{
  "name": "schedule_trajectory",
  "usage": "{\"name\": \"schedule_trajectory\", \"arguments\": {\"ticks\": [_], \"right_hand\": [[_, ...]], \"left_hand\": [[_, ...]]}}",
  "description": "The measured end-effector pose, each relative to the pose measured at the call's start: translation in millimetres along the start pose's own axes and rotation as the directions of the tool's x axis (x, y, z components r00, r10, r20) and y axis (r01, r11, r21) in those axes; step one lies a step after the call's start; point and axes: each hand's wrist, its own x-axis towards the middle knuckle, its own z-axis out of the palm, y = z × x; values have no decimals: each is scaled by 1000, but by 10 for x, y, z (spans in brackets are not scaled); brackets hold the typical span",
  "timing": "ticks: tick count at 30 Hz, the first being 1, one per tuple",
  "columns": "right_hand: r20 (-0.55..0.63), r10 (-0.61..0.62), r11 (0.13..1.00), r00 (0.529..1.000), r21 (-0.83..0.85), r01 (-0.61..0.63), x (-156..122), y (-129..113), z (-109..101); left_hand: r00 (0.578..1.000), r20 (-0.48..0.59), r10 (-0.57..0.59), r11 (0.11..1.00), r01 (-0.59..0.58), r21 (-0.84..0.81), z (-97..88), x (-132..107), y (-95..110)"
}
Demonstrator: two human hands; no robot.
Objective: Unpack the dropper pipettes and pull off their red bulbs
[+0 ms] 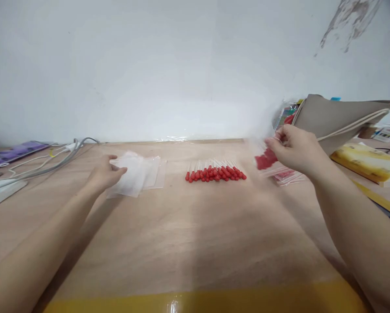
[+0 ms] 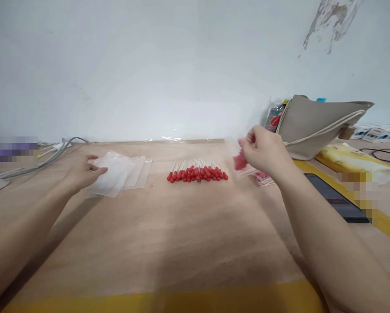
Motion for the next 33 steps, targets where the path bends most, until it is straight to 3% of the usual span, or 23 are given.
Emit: {"name": "schedule_trajectory", "arguments": {"ticks": [2,4,6,7,9,10,12,13,14,15,16,17,19,21,23,28,33], "right_hand": [[68,-92,920,993,388,58,-145,-219,12],[306,-226,740,925,672,-42,-305,-400,170],[498,-364,585,787,780,-223,-475,-536,438],[580,-432,525,690,784,-331,-560,-588,591],[675,-541,425,503,735,-529,-715,-658,877],[700,-569,410,432,697,-589,-779,-679,991],[727,-569,379,385,647,-662,-867,-692,1138],[735,-547,354,401,637,-685,-889,-687,1169],[742,-515,320,430,632,-706,-900,-676,1178],[747,-479,274,461,626,-730,-901,-661,1170],[753,-438,219,491,619,-754,-896,-645,1150],[764,-397,166,508,604,-779,-889,-631,1124],[805,-310,108,506,559,-822,-878,-614,1072],[847,-227,133,480,515,-846,-883,-624,1035],[870,-187,197,456,488,-850,-904,-658,1016],[876,-170,265,452,483,-835,-965,-748,1031],[867,-169,245,468,497,-832,-980,-751,1061]], "left_hand": [[995,-102,-20,982,38,182,1,12,-45],[968,-229,102,973,-49,226,45,-63,61],[912,-273,308,951,-288,112,113,-221,279],[877,-269,399,912,-410,14,150,-331,409],[810,-173,561,795,-585,-162,225,-596,666],[757,-120,642,724,-650,-230,260,-741,777],[551,49,833,528,-767,-364,327,-1011,938],[431,145,891,450,-789,-418,357,-1120,983],[338,193,921,390,-803,-451,385,-1204,1005],[280,231,932,359,-812,-461,411,-1261,1006],[257,259,931,353,-817,-457,435,-1291,992],[268,278,922,371,-817,-442,457,-1299,967],[337,300,892,440,-795,-417,494,-1272,906],[413,303,859,509,-753,-417,523,-1230,857],[452,294,842,539,-721,-436,543,-1206,834],[451,293,843,537,-685,-493,532,-1211,872],[429,268,863,505,-722,-473,489,-1169,947]]}}
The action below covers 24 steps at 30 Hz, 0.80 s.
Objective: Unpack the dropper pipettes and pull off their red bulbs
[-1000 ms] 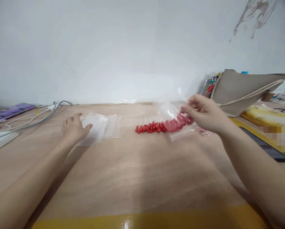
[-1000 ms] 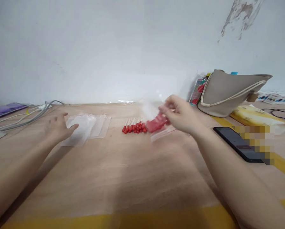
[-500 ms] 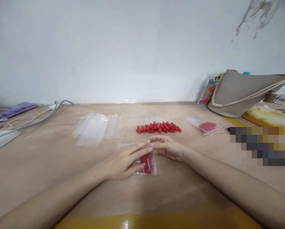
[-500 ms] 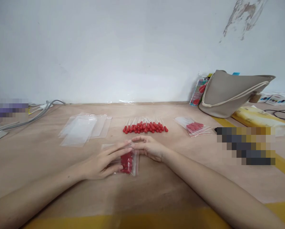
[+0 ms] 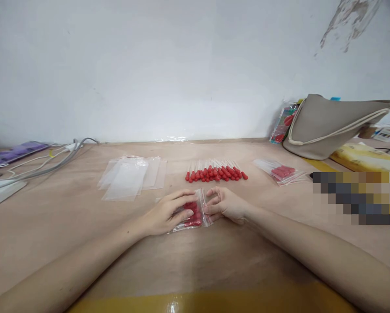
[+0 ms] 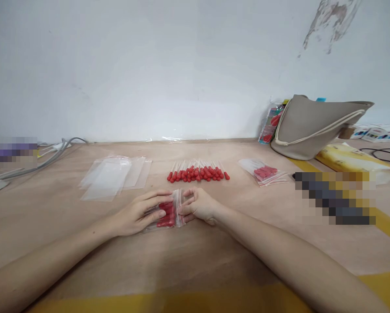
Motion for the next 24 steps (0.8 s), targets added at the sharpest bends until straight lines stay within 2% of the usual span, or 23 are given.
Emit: {"name": "schedule_trajectory", "arguments": {"ticks": [5,8,11,20,24], "right_hand": [[61,-16,999,998,-29,18,8,14,-17],[69,-34,997,997,-71,39,13,15,-20],[55,-40,996,998,-79,44,14,16,-13],[113,-74,997,991,-6,75,-5,17,-7],[105,-62,998,993,-8,63,6,12,-9]], "left_hand": [[986,-60,153,974,-140,176,24,114,-83],[957,-33,288,903,-260,342,55,191,-139],[931,-20,364,853,-325,407,87,246,-167],[895,-87,437,845,-375,381,129,293,-182],[919,-89,383,873,-329,359,118,293,-187]]}}
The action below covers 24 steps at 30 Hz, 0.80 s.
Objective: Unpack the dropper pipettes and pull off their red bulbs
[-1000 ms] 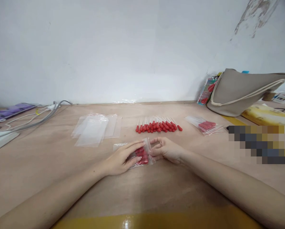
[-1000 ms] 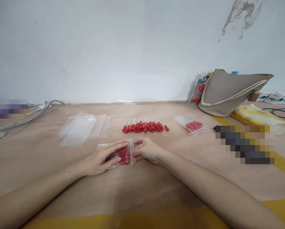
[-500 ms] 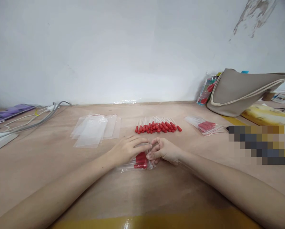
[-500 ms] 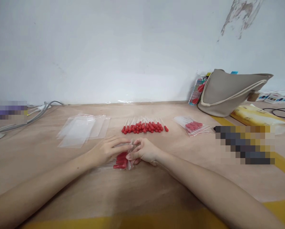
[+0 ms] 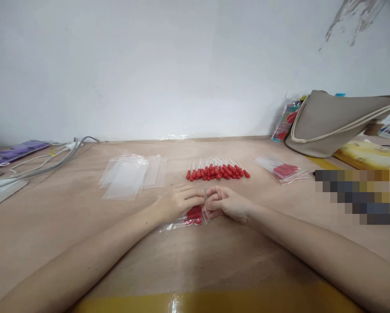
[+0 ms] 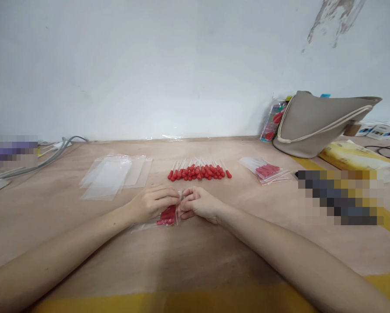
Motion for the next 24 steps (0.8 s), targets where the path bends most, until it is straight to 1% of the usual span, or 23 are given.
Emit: {"name": "schedule_trajectory", "arguments": {"ticks": [4,7,9,11,13,15,17,18,19,20,22,24], "right_hand": [[-24,22,1000,999,20,-22,8,-6,2],[-55,42,999,998,17,-41,1,-18,21],[-82,33,999,996,1,-33,-4,-18,39],[-95,-11,1000,995,-27,8,-6,-2,53],[-76,-77,995,994,-65,72,0,34,55],[-42,-151,982,988,-122,145,13,86,40],[-10,-250,946,968,-216,242,33,144,10],[12,-317,910,948,-278,308,45,172,-8],[40,-393,853,919,-356,381,57,196,-27],[81,-472,770,878,-448,455,70,215,-45],[183,-603,536,777,-628,564,97,239,-79],[294,-670,286,682,-745,602,124,246,-110]], "left_hand": [[997,63,-48,999,49,-9,5,4,-6],[991,124,-50,999,49,15,0,10,-12],[986,161,-45,999,40,34,-11,13,-12],[981,188,-44,999,38,35,-26,13,-8],[979,196,-56,998,53,22,-40,10,1],[977,188,-100,995,99,14,-53,2,9],[970,180,-163,986,164,7,-62,-8,12],[965,177,-191,981,195,-2,-65,-13,10],[962,175,-210,976,216,-16,-66,-18,6],[960,177,-219,973,228,-32,-65,-22,-1],[958,191,-215,972,230,-55,-58,-32,-16],[958,204,-202,974,218,-56,-48,-41,-32]]}}
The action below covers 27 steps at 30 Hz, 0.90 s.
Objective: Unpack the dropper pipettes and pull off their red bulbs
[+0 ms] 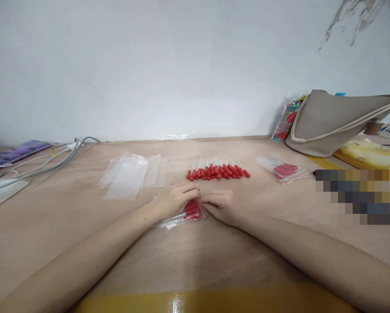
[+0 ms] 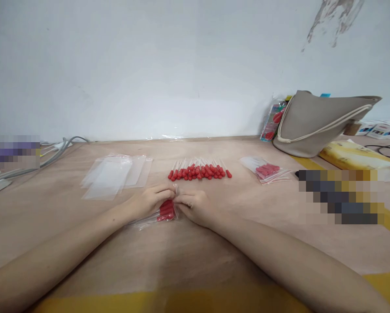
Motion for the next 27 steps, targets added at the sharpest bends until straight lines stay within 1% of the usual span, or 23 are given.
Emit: {"name": "schedule_trajectory", "arguments": {"ticks": [1,3,6,8,12,15,18,20,22,24,25,27], "right_hand": [[0,-67,994,998,-83,67,5,20,-2],[-10,-198,961,980,-198,192,19,56,-6],[-24,-382,871,924,-342,352,41,84,-14],[-3,-450,809,893,-425,406,57,75,-24],[64,-489,724,870,-528,445,91,19,-58],[131,-511,671,850,-557,489,112,-8,-95],[186,-502,638,845,-579,507,123,-15,-159],[243,-492,621,836,-575,533,121,-21,-224],[312,-463,634,830,-538,556,113,-36,-300],[351,-393,713,850,-467,522,100,-60,-367],[350,-343,772,872,-425,474,93,-73,-388],[296,-212,887,931,-343,311,84,-94,-392]], "left_hand": [[1000,3,7,1000,-7,5,5,-2,-8],[1000,5,24,999,-24,28,11,-6,-19],[998,16,57,993,-59,98,14,-4,-23],[996,24,84,984,-87,155,13,4,-19],[989,64,135,962,-146,229,5,18,-9],[983,99,153,961,-171,216,-7,16,-16],[985,96,145,969,-161,188,-42,10,-32],[987,72,144,971,-155,182,-92,4,-42],[990,46,132,974,-139,179,-158,-10,-52],[995,14,103,978,-104,179,-219,-33,-66],[997,-7,83,981,-81,178,-238,-45,-73],[998,-42,49,986,-42,161,-244,-66,-88]]}}
